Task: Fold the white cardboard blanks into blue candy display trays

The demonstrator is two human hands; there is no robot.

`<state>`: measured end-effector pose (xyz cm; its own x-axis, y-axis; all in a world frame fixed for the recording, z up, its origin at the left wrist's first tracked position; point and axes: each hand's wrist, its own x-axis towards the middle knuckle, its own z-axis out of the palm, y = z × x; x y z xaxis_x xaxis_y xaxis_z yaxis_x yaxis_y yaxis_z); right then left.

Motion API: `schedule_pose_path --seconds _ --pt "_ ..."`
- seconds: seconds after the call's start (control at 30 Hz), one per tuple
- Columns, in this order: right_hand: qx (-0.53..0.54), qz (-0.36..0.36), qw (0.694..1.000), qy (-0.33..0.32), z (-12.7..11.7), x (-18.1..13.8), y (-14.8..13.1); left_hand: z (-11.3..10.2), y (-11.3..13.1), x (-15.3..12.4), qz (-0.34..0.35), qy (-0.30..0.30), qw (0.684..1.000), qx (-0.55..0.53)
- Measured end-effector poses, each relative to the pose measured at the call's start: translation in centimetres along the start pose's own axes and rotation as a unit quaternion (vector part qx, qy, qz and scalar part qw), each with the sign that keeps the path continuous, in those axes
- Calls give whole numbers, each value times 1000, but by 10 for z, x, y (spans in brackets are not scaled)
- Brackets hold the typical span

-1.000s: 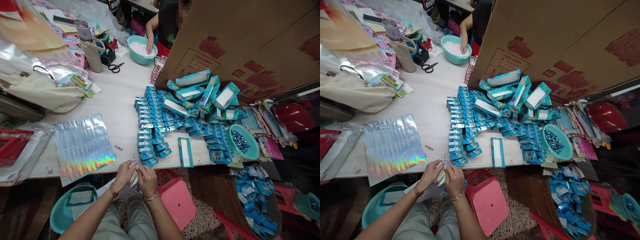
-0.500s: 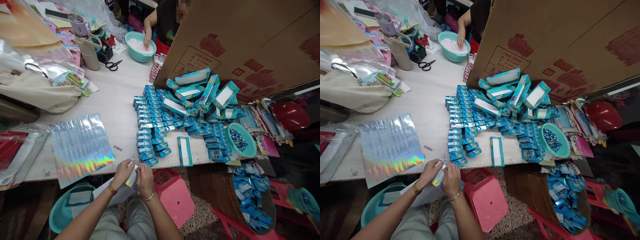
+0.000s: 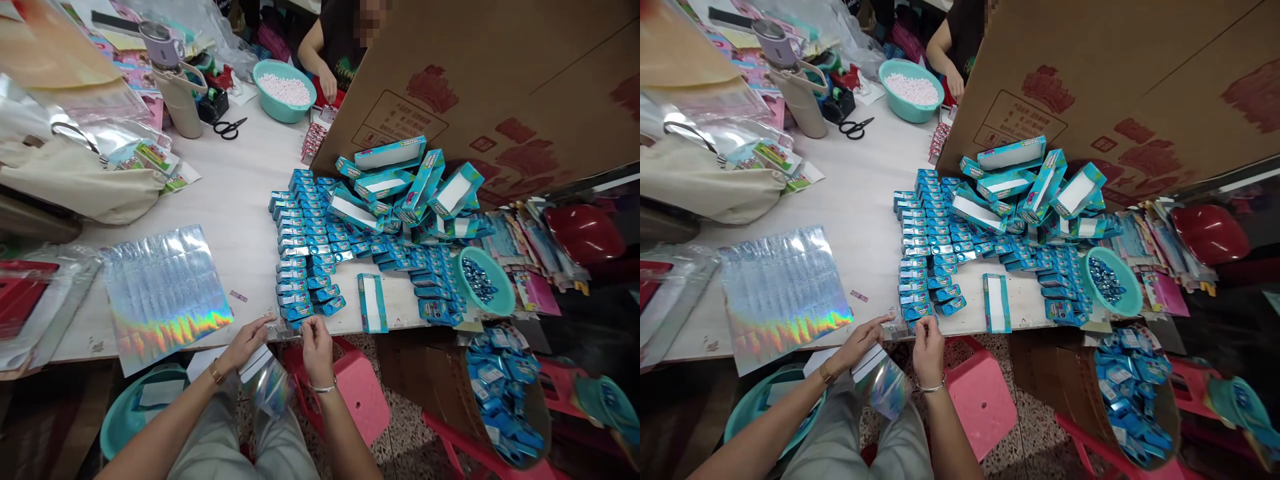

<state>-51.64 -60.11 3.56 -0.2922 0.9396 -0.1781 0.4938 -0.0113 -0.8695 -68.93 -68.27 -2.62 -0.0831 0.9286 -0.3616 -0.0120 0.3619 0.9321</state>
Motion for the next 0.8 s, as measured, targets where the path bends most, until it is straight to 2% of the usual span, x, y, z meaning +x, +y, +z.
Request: schedule_pose_path --seconds 0.07,0.13,0.27,0.37,0.5,0.63,0.7,0.8 --pt "15 1 1000 0 4 4 5 3 5 -2 -10 -32 999 -35" --pt "34 6 999 -2 9 7 10 9 11 0 -30 -36 998 -45" --pt "78 23 997 9 18 12 15 20 17 11 -67 -1 996 -55" --pt "88 37 995 42 22 16 16 21 15 20 -59 32 996 -60" --pt "11 25 994 106 29 20 18 17 17 28 -33 60 998 16" --pt "-105 -20 983 149 33 23 24 18 17 35 -26 84 992 86" --pt "-163 -50 973 154 35 26 27 22 12 40 -29 94 992 81" --pt "-200 -83 964 153 39 29 31 27 -4 51 -35 78 996 4"
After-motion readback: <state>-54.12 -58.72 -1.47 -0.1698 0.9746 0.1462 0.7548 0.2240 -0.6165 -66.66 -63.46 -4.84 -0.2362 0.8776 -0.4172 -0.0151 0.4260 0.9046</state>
